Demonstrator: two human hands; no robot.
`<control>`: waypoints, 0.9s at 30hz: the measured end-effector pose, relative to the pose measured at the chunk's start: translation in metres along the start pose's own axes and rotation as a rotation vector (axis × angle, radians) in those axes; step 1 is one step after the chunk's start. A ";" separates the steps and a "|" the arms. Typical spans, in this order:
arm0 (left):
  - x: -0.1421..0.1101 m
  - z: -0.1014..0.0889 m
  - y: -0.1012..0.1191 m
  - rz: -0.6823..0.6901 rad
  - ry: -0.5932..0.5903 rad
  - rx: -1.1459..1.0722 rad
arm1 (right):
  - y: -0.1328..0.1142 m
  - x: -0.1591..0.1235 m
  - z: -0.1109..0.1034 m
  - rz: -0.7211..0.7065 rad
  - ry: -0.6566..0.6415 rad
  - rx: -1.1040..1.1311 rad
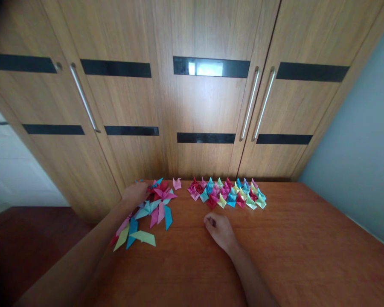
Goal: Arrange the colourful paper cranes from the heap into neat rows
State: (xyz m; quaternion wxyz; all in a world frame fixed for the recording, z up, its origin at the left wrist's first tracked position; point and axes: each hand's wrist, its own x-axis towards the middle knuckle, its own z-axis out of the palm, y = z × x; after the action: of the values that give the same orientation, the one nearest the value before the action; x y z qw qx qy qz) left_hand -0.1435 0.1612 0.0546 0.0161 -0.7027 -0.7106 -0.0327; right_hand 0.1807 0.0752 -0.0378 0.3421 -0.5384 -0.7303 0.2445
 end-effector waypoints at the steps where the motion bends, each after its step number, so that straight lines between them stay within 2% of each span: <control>1: 0.000 0.002 0.000 -0.002 0.006 0.015 | 0.000 0.000 0.000 -0.003 -0.001 0.000; 10: -0.002 0.007 0.001 0.018 0.050 0.070 | -0.002 0.001 -0.001 0.004 -0.016 -0.040; 18: -0.019 -0.011 -0.006 0.049 0.087 0.053 | -0.002 0.001 -0.001 0.017 -0.031 -0.055; 20: -0.024 -0.019 -0.009 0.080 0.166 0.016 | -0.002 0.001 -0.001 0.016 -0.030 -0.064; 23: -0.034 -0.031 -0.006 0.207 0.359 -0.137 | -0.002 0.000 -0.001 0.008 -0.019 -0.065; 25: -0.044 -0.036 0.003 0.314 0.448 -0.289 | -0.002 0.000 -0.002 0.002 -0.021 -0.059; 27: -0.058 -0.036 0.019 0.416 0.472 -0.434 | -0.002 0.000 -0.001 -0.001 -0.025 -0.044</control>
State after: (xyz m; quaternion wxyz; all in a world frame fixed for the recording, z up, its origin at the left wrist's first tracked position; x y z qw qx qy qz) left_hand -0.1242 0.1015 0.0868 0.0363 -0.7920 -0.5062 -0.3393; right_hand 0.1803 0.0750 -0.0354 0.3211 -0.5423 -0.7400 0.2350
